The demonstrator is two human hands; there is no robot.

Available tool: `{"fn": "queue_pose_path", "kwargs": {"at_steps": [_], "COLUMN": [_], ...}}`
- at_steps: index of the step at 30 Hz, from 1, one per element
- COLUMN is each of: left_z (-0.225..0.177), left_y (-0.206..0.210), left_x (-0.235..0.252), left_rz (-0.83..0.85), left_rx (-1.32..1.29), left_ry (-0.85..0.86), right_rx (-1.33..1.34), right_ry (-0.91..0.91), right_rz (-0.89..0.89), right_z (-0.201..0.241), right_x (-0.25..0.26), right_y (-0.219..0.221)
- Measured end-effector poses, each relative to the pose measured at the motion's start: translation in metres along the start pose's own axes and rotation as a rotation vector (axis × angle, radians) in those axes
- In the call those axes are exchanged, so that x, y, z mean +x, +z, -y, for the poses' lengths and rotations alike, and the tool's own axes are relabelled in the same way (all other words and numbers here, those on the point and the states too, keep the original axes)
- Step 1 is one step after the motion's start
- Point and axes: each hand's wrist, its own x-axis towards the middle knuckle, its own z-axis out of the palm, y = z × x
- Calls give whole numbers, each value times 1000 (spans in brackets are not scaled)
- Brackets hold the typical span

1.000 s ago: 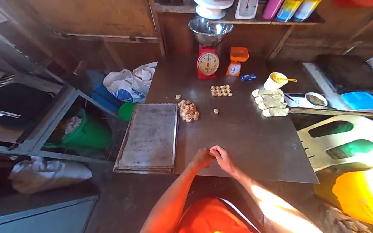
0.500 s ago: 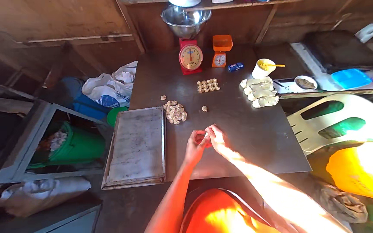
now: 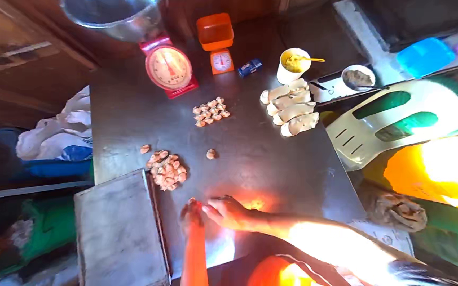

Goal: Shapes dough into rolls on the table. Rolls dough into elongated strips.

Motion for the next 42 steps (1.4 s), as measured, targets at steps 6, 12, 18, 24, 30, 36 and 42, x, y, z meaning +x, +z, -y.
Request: {"fn": "queue_pose_path", "kwargs": {"at_steps": [6,12,18,24,30,36,42], "left_z": [-29,-62,-53,-54,-145,-100,66], "left_y": [94,270,485,544,366,76,-85], "left_x": [8,44,86,57,-21,-53,-61], "left_rz": [77,468,641,698,721,776,455], "left_rx": [372,653,918,1042,874,754,1281], "left_ry": [75,329,574,680,1098,633,442], "right_rx": [-90,-232,-492,-174,-343,87,-387], "right_ry": [-60,82,392,501,-50,48,424], "right_rz": [-40,-891,-889,-813,-1042,-682,-300], "right_z": [-65,-146,-226,-236,-110,-64,-133], "right_x": [67,14,24,52,-51,-128,-189], "right_y": [-97,-303,-473,-486,-351,-198,-40]}}
